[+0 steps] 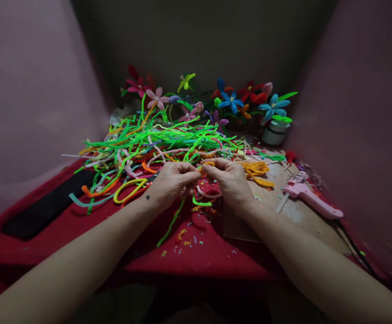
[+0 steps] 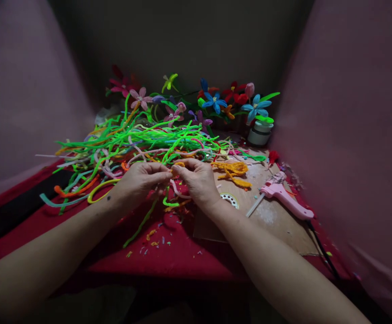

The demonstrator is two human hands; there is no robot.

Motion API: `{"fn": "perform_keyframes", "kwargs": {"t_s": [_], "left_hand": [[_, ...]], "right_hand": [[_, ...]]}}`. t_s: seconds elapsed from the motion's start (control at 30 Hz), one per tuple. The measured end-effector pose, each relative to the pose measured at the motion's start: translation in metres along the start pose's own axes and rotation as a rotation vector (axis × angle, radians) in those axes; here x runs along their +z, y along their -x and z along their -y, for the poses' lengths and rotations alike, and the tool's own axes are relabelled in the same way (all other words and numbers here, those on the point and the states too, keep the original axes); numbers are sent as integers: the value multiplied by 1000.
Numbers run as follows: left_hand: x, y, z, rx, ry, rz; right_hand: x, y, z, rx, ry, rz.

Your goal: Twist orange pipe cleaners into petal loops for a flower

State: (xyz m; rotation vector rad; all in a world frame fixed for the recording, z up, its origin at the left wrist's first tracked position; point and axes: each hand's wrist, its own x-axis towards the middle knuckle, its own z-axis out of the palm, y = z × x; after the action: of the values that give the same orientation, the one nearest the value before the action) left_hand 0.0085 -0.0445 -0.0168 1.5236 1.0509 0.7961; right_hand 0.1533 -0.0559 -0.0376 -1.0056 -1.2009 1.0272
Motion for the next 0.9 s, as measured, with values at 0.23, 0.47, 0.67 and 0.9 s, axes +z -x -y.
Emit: {"fn": "perform_keyframes", "kwargs": {"t_s": [0.23, 0.47, 0.67, 0.9], "left_hand": [[-3, 1, -4, 43, -154, 18], [-5, -1, -6, 42, -61, -99], [-14, -4, -2, 134, -58, -205], [-2, -2, -3, 131, -61, -72]], "right_hand": [[-1, -3, -5, 37, -37, 48], [-4, -9, -10, -9, -167, 19], [-7, -12, -12, 10, -235, -26], [-4, -6, -7, 20, -204, -2]]}}
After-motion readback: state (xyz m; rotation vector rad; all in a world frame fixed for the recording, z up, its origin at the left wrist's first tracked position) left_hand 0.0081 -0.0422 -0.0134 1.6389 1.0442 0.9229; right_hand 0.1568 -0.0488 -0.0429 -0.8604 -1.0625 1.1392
